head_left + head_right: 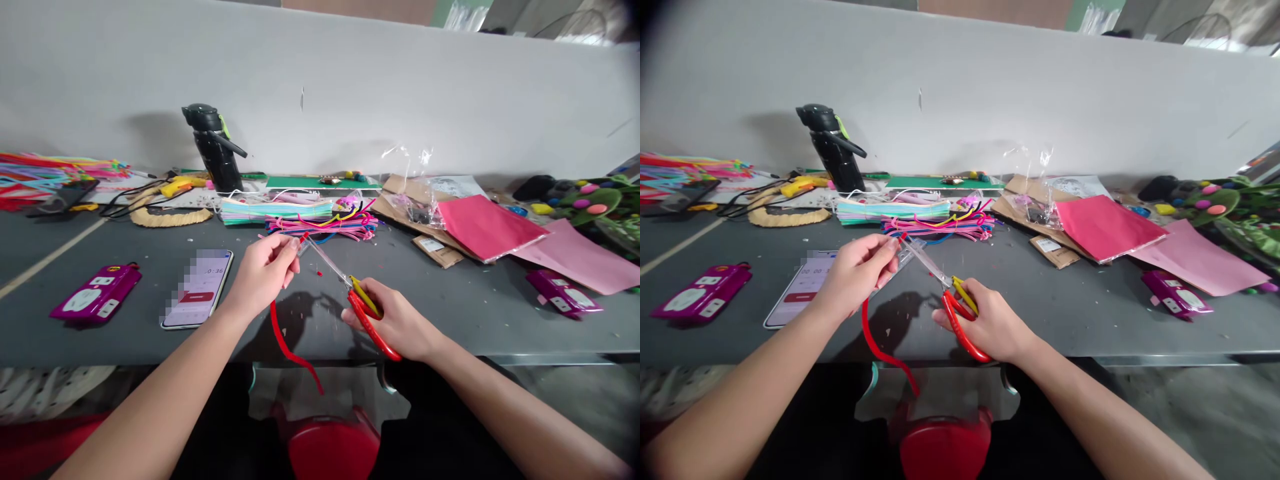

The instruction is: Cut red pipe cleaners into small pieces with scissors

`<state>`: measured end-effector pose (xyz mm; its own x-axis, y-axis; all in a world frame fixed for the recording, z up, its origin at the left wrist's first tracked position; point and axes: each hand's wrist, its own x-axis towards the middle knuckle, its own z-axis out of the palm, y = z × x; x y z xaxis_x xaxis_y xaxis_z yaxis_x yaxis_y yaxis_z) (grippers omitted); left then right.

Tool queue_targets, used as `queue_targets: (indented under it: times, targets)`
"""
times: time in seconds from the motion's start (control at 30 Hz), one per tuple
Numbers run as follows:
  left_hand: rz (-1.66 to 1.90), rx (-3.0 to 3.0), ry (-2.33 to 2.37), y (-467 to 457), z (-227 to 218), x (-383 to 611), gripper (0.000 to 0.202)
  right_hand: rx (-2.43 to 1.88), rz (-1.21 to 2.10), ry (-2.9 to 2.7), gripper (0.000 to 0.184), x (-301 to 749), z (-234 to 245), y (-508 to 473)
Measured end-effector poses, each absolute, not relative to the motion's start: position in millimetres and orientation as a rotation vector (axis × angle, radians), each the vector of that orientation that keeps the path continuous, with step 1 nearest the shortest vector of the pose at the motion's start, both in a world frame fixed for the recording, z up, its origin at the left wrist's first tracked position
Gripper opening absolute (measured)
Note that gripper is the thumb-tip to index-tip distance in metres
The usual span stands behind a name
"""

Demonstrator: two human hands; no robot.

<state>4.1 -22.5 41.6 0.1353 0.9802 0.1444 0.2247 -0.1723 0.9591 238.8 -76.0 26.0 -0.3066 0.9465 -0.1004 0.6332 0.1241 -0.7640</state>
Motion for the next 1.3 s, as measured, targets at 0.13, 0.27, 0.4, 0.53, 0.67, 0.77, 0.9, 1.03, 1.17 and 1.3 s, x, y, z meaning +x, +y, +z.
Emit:
queue_targets:
  times: [0.13,0.27,0.4,0.53,0.67,0.77,0.9,1.03,1.17,1.3]
  targets:
    - [1.117,1.557,1.194,-24.0,42.3,4.9,0.03,-1.503,1.056,-1.949,0.026,238.2,25.3,-76.6]
    - [1.115,1.584,1.188,-24.5,43.3,5.2,0.031,-1.498,1.097,-1.918,0.025,239.3,22.0,-76.1]
    - [1.115,1.589,1.2,-24.9,44.3,5.7,0.031,-1.483,1.119,-1.921,0.025,239.3,19.2,-76.4]
    - [1.114,1.58,1.197,-25.9,45.4,6.4,0.029,-1.487,1.124,-1.923,0.024,238.9,18.5,-77.8]
    - [1.112,1.579,1.194,-27.0,45.8,6.9,0.029,-1.505,1.103,-1.936,0.025,239.0,18.7,-78.8]
    - [1.108,1.586,1.194,-27.2,46.1,6.7,0.029,-1.507,1.09,-1.935,0.026,238.6,18.7,-78.8]
    - [1.095,1.592,1.185,-27.3,46.9,6.2,0.03,-1.504,1.099,-1.929,0.025,237.8,19.4,-78.9]
    - [1.082,1.591,1.19,-27.0,46.8,5.5,0.029,-1.496,1.104,-1.934,0.026,238.3,20.4,-78.8]
    - [1.073,1.578,1.185,-25.5,45.7,4.7,0.028,-1.506,1.09,-1.945,0.027,239.4,20.8,-77.5]
    - [1.059,1.583,1.182,-24.9,46.0,4.7,0.029,-1.522,1.089,-1.949,0.029,239.6,21.7,-77.0]
